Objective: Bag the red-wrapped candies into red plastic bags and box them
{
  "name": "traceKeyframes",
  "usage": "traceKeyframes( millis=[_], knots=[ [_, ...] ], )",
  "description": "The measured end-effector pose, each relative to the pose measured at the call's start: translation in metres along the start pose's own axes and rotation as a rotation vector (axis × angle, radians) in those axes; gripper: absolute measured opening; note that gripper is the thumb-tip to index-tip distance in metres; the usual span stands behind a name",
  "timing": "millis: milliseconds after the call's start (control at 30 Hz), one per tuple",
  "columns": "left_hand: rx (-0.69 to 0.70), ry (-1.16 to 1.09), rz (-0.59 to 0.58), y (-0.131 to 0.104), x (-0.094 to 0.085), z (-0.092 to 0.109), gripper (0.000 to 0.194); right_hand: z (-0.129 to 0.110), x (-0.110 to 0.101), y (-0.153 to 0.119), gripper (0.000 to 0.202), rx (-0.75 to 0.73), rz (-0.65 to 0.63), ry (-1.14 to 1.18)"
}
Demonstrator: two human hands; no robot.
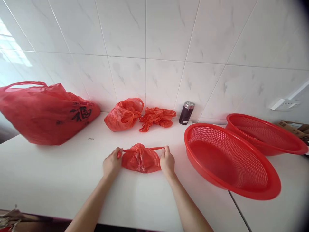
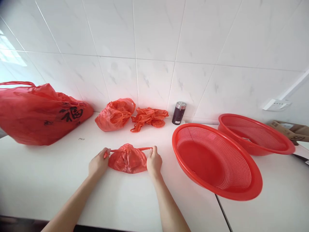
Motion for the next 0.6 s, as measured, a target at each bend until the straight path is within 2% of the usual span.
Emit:
traceKeyframes(
  millis=[100, 167, 200, 267, 333, 367, 400, 467, 533, 600],
  knots=[
    [-0.090, -0.097, -0.035, -0.003, -0.020, -0.024, 0.042, 0.007, -0.001, -0.002, 0.028, 0.028, 0.060, 0.175],
    [-0.128, -0.197, -0.094, -0.007, -0.032, -0.029, 0.044, 0.011, 0.000, -0.003, 0.028, 0.035, 0.087, 0.277],
    [-0.128, -0.232, -0.086, -0.008, -0.040, -0.026, 0.042, 0.012, 0.001, -0.004, 0.028, 0.038, 0.101, 0.331],
    [-0.037, -0.234, 0.068, -0.014, -0.063, -0.006, 0.033, 0.012, 0.001, -0.005, 0.028, 0.033, 0.119, 0.435],
    [0.195, -0.194, 0.279, -0.026, -0.083, 0.033, 0.026, 0.010, 0.001, -0.006, 0.030, 0.022, 0.123, 0.529],
    [0.345, -0.174, 0.322, -0.035, -0.085, 0.056, 0.026, 0.008, 0.000, -0.006, 0.031, 0.016, 0.122, 0.574],
    [0.487, -0.151, 0.299, -0.042, -0.079, 0.078, 0.028, 0.006, -0.001, -0.007, 0.033, 0.012, 0.121, 0.618],
    [0.659, -0.075, 0.096, -0.049, -0.053, 0.111, 0.035, 0.004, -0.004, -0.008, 0.035, 0.010, 0.127, 0.685],
    [0.666, 0.022, -0.119, -0.047, -0.026, 0.123, 0.039, 0.005, -0.006, -0.009, 0.036, 0.017, 0.138, 0.714],
    [0.598, 0.086, -0.230, -0.038, -0.015, 0.120, 0.028, 0.008, -0.007, -0.009, 0.035, 0.028, 0.136, 0.708]
  ],
)
Point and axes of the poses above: each hand's wrist, its own y-axis towards the middle knuckle, its own x-axis out of the palm, z = x × y, the point moved 8 cm from there along y, towards the middle knuckle, and after that the axes turned 11 degrees about -x, right-handed, at the moved point
